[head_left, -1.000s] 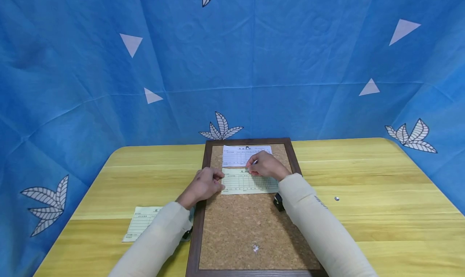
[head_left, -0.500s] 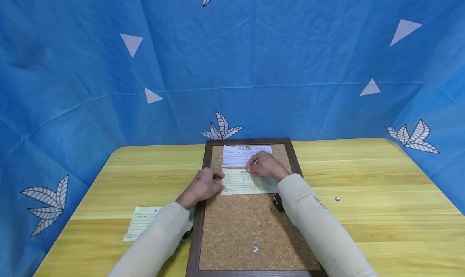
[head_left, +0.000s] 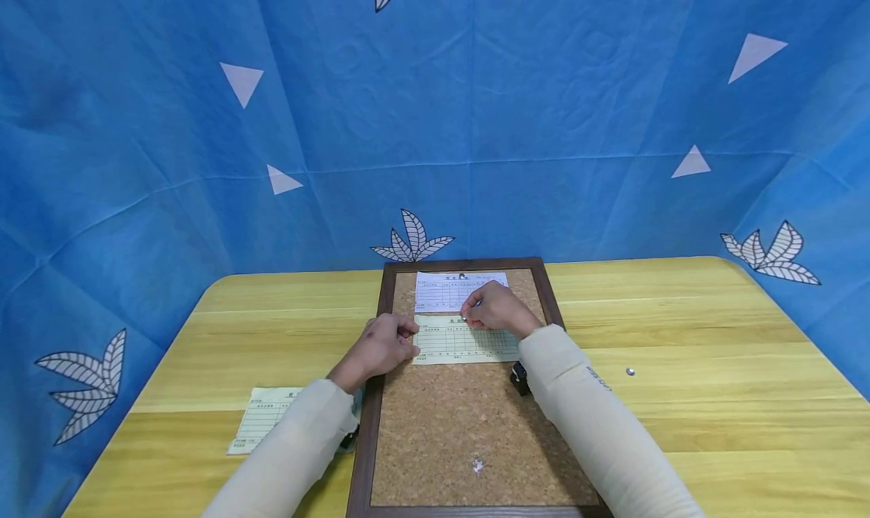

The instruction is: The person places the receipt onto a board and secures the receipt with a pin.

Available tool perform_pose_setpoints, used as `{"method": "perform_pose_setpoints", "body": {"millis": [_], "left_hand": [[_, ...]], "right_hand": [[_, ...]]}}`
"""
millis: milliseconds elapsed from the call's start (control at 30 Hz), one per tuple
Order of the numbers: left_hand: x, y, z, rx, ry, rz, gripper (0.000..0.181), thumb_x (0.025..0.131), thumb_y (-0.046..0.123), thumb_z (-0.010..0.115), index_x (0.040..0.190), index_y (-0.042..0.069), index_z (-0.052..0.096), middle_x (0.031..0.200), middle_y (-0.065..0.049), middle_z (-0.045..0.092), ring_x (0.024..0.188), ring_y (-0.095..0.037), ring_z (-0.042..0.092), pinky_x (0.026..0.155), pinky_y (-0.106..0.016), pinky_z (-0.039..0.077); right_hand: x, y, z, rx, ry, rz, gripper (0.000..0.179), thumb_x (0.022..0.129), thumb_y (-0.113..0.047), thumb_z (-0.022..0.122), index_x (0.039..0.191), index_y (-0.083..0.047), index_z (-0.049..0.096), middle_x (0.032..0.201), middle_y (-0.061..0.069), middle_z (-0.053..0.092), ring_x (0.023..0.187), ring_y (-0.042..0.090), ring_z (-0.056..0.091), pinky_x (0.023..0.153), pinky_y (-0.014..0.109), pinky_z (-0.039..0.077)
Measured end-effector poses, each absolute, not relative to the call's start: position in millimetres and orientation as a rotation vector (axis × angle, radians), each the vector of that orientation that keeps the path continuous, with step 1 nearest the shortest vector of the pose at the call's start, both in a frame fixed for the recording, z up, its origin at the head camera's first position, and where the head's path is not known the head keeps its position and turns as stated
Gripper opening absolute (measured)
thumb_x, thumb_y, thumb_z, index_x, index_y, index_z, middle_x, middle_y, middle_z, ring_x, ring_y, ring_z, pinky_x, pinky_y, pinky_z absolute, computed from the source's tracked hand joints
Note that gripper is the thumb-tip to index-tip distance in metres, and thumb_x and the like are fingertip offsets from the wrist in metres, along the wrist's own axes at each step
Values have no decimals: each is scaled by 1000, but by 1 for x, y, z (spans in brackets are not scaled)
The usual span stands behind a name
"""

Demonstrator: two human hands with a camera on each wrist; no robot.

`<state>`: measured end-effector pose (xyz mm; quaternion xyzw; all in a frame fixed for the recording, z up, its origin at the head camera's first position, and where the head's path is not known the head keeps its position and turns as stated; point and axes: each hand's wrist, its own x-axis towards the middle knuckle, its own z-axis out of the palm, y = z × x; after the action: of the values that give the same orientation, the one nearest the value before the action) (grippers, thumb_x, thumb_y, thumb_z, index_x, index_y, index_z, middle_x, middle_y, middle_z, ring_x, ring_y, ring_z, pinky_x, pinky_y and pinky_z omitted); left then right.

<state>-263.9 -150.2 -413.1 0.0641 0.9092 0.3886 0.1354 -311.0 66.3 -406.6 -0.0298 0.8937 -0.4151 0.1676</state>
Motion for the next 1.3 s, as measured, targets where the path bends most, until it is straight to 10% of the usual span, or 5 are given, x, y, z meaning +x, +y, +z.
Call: {"method": "perform_pose_setpoints", "body": {"millis": [1300], "left_hand": [[-265, -150, -413, 174, 2624, 1124, 28, 89, 0, 72, 118, 0, 68, 92, -5, 59, 78, -17, 51, 67, -29, 43]], "right_hand": [[-311, 66, -406, -73, 2562, -1154, 10, 93, -2, 65, 89, 1, 73, 65, 3, 63, 57, 9, 53, 55, 22, 45]]}}
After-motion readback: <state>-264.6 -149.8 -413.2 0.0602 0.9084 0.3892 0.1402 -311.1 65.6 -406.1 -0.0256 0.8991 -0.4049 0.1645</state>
